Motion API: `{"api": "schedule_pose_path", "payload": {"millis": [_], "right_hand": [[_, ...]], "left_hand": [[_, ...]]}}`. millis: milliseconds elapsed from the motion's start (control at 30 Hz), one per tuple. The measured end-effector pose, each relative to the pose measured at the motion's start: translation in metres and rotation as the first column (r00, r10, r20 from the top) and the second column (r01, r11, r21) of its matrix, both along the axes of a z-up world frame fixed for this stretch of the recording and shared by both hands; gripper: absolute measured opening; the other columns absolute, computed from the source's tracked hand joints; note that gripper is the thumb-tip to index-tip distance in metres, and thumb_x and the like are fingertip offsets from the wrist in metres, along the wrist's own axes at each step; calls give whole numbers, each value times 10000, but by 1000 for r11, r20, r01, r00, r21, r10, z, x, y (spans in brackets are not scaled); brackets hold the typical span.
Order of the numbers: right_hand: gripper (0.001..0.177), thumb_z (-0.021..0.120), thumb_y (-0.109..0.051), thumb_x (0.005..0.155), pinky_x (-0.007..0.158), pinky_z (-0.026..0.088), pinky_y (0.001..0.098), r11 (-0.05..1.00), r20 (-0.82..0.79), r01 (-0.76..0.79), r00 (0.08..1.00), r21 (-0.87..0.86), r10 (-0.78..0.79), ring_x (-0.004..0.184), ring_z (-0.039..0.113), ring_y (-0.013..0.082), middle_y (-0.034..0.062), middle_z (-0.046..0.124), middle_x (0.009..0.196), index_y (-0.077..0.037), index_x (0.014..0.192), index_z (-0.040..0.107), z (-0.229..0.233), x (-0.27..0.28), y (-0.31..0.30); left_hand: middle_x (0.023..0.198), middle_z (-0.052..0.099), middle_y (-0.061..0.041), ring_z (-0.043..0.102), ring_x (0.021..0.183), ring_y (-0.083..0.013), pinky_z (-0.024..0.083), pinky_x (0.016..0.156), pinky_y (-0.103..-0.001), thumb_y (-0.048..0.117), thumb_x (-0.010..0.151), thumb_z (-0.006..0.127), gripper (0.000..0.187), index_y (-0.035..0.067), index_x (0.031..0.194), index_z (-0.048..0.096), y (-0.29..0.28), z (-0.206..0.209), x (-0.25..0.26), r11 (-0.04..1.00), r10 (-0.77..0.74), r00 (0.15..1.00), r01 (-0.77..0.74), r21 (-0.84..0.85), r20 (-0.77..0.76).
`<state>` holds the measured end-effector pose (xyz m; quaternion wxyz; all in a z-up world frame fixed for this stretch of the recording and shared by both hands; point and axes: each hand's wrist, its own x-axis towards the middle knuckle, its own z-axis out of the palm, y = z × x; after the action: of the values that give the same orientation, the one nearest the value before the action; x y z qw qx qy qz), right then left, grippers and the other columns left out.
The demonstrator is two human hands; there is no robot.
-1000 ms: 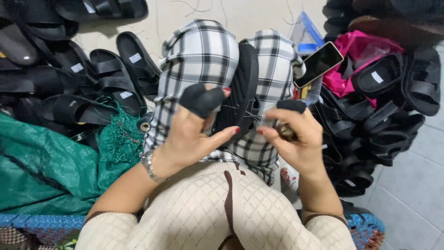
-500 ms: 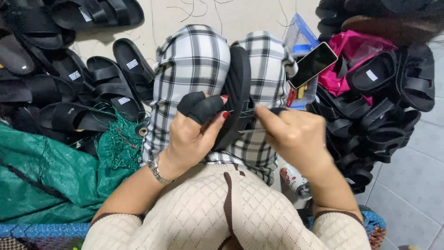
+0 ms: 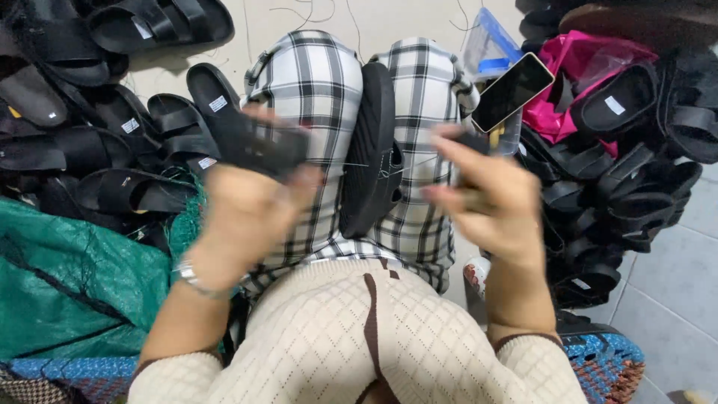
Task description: Hand-stitching the sole of a black sandal using a needle and thread to secure the components.
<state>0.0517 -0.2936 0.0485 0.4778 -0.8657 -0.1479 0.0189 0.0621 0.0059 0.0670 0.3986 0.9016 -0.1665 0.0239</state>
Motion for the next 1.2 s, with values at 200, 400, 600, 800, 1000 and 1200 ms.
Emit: {"api": "schedule_pose_path", "payload": {"millis": [200,400,600,800,1000,1200], "right_hand": [[57,754,-87,869,572,527,308,957,-98,-42,992,288,73,563,575,164,101,659,764,-42,857,787,-15,4,9],[261,611,-90,940,302,388,201,341,-270,158,912,927,309,316,401,81,258,591,562,91,761,552,-48,8,22],[164,663,-13,945,371,361,247,645,-261,281,957,711,-129,332,389,120,99,422,421,52,800,622,-60,16,43],[112,728,-148,961,682,464,248,896,-257,273,948,349,-188,657,536,110,99,648,780,-39,987,734,-34,26,21],[606,726,33,824,522,411,276,905,-53,-255,966,-341,252,571,457,136,34,659,759,-85,1408,616,8,22,-28],[478,729,-86,904,426,272,314,769,64,-317,906,-556,419,470,326,157,10,403,680,-214,1363,683,24,29,2]], "left_hand": [[696,793,-170,699,478,-218,508,417,-313,214,843,768,204,19,897,798,6,-17,-18,933,-343,641,149,-326,-687],[771,579,-171,647,750,-397,512,601,-471,389,958,692,433,-33,1053,712,-36,-12,-1,992,-118,989,113,62,89],[496,400,-74,536,453,-319,409,431,-390,445,997,603,563,136,531,539,-25,-68,-52,971,-144,989,134,196,37],[541,549,-227,627,578,-421,485,498,-409,154,965,623,341,-7,666,583,-1,-20,-35,896,-338,840,149,-419,-425],[837,623,-292,597,727,-454,513,677,-526,421,1124,670,522,-44,888,652,135,-100,-9,601,407,913,-233,765,-42],[1570,261,-366,219,1465,-542,190,1215,-631,487,737,895,959,-27,1465,538,24,-8,40,972,-95,991,112,208,-89]]}}
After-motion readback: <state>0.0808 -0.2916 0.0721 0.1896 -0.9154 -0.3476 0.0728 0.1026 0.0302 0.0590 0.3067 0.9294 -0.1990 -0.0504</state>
